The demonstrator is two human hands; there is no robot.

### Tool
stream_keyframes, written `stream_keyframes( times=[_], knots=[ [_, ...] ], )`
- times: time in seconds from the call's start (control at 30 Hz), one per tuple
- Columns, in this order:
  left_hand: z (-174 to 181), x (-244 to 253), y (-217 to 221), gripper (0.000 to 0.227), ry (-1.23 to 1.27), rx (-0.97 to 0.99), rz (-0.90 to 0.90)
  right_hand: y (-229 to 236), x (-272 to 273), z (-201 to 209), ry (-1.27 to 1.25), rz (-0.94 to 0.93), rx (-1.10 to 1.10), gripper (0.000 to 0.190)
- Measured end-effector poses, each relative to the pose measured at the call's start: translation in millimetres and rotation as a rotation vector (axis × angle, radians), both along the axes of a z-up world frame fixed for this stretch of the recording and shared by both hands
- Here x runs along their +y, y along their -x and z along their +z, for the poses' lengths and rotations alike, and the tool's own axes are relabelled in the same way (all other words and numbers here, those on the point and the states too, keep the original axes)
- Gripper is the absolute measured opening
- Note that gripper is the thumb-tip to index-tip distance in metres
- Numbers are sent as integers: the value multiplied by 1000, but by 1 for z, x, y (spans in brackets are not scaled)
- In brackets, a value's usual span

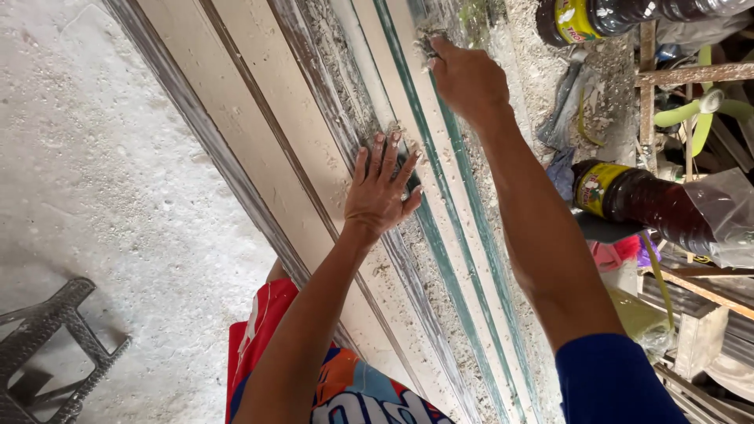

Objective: Scraping excess material or debris from building frame components using a small scraper tool.

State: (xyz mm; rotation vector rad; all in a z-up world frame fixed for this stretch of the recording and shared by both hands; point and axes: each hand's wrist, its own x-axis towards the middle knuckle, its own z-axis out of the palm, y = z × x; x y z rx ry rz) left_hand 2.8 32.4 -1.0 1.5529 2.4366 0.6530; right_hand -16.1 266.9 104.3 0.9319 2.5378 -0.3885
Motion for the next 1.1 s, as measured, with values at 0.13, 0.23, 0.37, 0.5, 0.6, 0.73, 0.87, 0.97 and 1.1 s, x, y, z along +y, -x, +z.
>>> stream_keyframes(
  times=[0.13,0.23,0.37,0.5,0.6,0.73,0.87,0.97,1.1],
  knots=[
    [3,-2,4,65,12,2,-8,-32,-33,34,-8,-26,-169,52],
    [-4,4,1,64,-16,20,11,-114,-34,-3,-84,5,-178,48],
    [-1,-6,-1,65,-27,23,5,-46,-15,9,-63,7,-165,46],
    [4,-2,-4,68,-6,25,-12,8,5,15,-48,50,-9,41],
    [5,-1,5,69,6,9,-23,-14,-2,23,77,-70,2,46],
    [4,-1,4,69,18,-1,-16,-143,7,-28,333,-263,87,54],
    [4,0,5,68,57,8,-13,-105,13,-17,512,-290,209,61],
    [4,0,7,68,52,25,-15,6,10,34,460,-453,-34,68],
    [5,4,9,67,16,33,-15,66,47,17,519,-233,231,45]
  ],
)
